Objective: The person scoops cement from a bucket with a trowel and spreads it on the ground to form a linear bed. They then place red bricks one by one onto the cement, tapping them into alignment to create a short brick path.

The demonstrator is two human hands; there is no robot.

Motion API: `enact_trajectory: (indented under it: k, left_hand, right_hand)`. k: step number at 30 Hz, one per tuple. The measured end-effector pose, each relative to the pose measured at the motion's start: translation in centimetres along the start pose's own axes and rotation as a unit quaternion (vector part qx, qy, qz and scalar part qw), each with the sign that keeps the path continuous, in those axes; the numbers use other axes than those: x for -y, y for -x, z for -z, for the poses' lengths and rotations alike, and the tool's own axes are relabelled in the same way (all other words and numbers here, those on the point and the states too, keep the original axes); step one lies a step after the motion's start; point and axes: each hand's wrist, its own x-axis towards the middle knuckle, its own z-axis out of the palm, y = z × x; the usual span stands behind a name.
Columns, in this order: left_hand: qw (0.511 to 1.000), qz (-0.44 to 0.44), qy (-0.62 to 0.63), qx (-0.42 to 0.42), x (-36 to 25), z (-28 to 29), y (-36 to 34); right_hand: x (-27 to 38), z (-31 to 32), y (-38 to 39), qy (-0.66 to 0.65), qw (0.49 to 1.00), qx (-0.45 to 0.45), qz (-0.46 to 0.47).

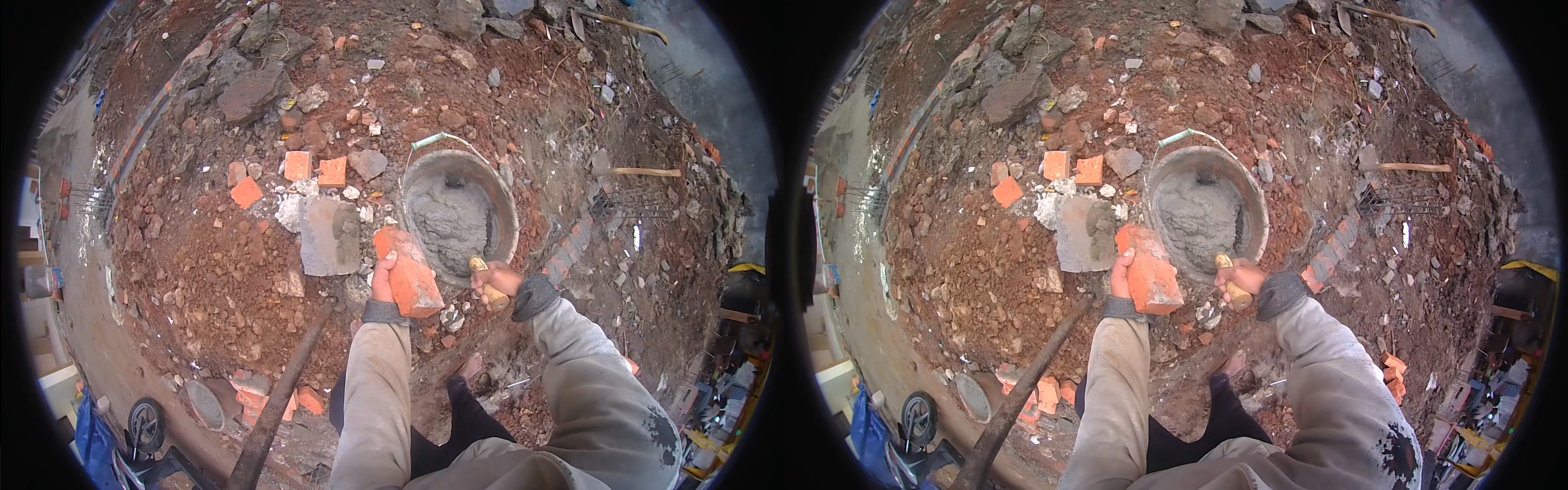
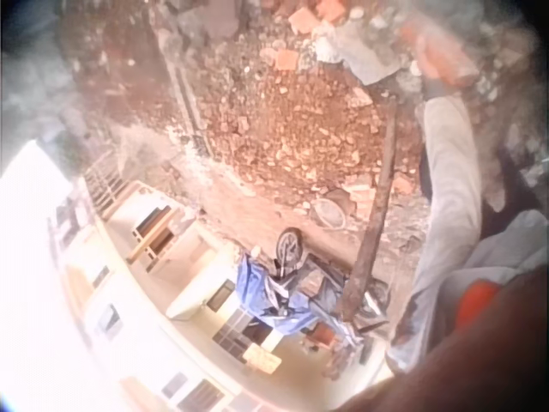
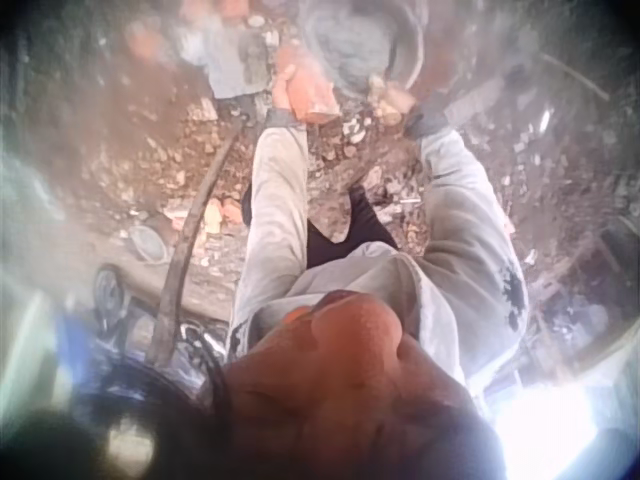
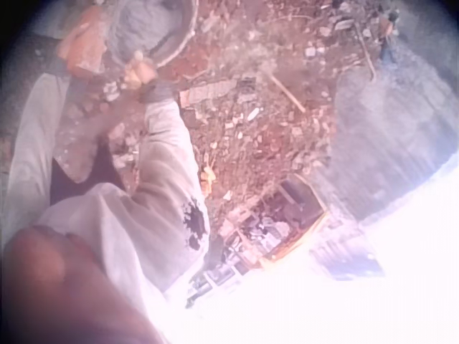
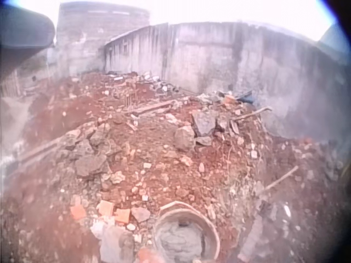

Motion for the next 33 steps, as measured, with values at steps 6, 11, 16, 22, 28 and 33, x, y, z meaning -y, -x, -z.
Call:
enact_trajectory:
  k: [6,11,16,22,28,33]
  left_hand:
    - [1.0,-0.006,0.002,0.025,-0.5,1.9,-1.0]
    - [0.999,-0.025,-0.022,-0.002,0.1,-0.4,-0.5]
    - [1.0,-0.027,0.01,-0.002,-0.1,-0.5,-0.7]
    - [1.0,-0.009,0.007,-0.019,0.2,1.2,-1.1]
    - [0.999,-0.01,-0.016,-0.039,-0.2,0.0,-0.1]
    - [0.999,-0.022,-0.001,-0.023,1.2,-1.6,-1.7]
  right_hand:
    - [-1.2,-2.1,-0.6,-0.206,0.975,0.085,0.019]
    - [0.3,-3.7,-3.9,-0.406,0.896,0.182,0.018]
    - [1.3,-2.0,-2.7,-0.624,0.684,0.361,0.113]
    - [-0.5,0.6,3.1,-0.611,0.651,0.406,0.197]
    - [5.5,0.3,10.2,0.005,0.999,0.028,0.047]
    - [9.0,5.7,5.2,0.345,0.929,-0.131,-0.027]
